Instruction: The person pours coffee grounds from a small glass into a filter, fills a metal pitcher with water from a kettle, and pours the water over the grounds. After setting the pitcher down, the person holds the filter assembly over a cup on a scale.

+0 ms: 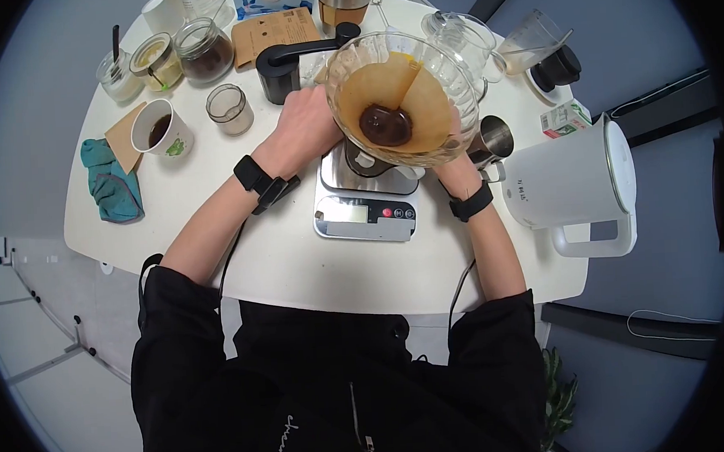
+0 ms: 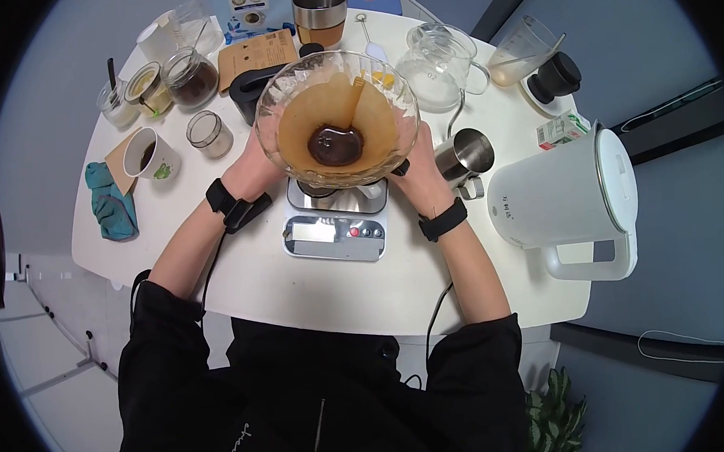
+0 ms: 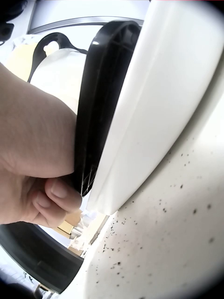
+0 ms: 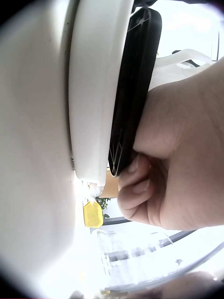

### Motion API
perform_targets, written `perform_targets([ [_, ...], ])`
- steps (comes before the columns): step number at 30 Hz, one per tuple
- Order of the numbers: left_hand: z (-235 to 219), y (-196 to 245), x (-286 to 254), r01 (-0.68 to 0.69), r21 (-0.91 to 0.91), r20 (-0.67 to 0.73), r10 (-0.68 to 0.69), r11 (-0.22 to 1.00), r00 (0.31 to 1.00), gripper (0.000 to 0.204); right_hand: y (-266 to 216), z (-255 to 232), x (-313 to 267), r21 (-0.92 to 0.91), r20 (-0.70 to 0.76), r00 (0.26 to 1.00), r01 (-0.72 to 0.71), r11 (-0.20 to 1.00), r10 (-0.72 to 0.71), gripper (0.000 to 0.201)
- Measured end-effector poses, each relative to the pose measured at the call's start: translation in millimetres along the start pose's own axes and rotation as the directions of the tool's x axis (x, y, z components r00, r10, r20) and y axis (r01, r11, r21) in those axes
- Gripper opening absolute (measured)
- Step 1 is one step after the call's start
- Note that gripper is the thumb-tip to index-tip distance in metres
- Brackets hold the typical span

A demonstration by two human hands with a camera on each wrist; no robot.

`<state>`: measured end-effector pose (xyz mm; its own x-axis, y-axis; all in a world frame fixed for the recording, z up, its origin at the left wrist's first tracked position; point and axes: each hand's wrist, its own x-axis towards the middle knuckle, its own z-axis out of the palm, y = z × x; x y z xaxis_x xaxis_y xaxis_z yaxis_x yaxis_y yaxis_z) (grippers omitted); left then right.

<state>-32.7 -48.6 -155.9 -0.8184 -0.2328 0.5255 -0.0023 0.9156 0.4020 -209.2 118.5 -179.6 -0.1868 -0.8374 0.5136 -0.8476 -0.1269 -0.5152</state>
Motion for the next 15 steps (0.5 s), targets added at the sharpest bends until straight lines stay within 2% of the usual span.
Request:
perform_targets([
  [1, 1.2, -0.6, -0.1, 0.000, -0.003, 0.001, 0.000, 1.000, 1.000, 0.016, -1.0, -1.2, -0.5, 0.030, 0.019, 1.000, -0.013, 0.999, 0.013, 0.056],
  [2, 2.5, -2.2, -0.3, -0.006, 0.019, 0.013, 0.006, 1.000, 1.000, 0.016, -1.7, -1.6, -2.4, 0.030, 0.020, 1.000, -0.015, 0.999, 0.014, 0.056],
  [5, 2.6, -4.3, -0.9, -0.018, 0.067, 0.037, 0.015, 0.998, 0.999, 0.016, -4.7, -3.5, -8.0, -0.331, 0.006, 0.994, 0.103, 0.938, -0.107, 0.059],
  [9, 0.3, -1.7, 0.6, 0.016, 0.063, 0.071, -0.021, 0.998, 0.997, 0.015, 8.4, 0.1, -6.7, -0.204, 0.064, 0.994, 0.098, 0.974, -0.087, 0.064],
  [13, -0.3, 1.5, 0.6, 0.020, -0.031, 0.015, -0.019, 0.999, 1.000, 0.016, 18.6, 8.9, -8.8, -0.228, 0.047, 0.999, 0.011, 0.974, 0.000, 0.065],
  [14, -1.9, 2.5, -0.5, 0.030, 0.014, 0.044, -0.030, 0.999, 0.999, 0.016, 20.2, 9.7, -12.6, -0.226, 0.048, 0.999, 0.005, 0.974, 0.006, 0.065],
  [15, -6.7, 6.4, 0.4, 0.037, 0.060, 0.069, -0.042, 0.998, 0.997, 0.017, 10.8, 6.0, -9.6, -0.137, 0.048, 0.999, -0.017, 0.990, 0.024, 0.065],
])
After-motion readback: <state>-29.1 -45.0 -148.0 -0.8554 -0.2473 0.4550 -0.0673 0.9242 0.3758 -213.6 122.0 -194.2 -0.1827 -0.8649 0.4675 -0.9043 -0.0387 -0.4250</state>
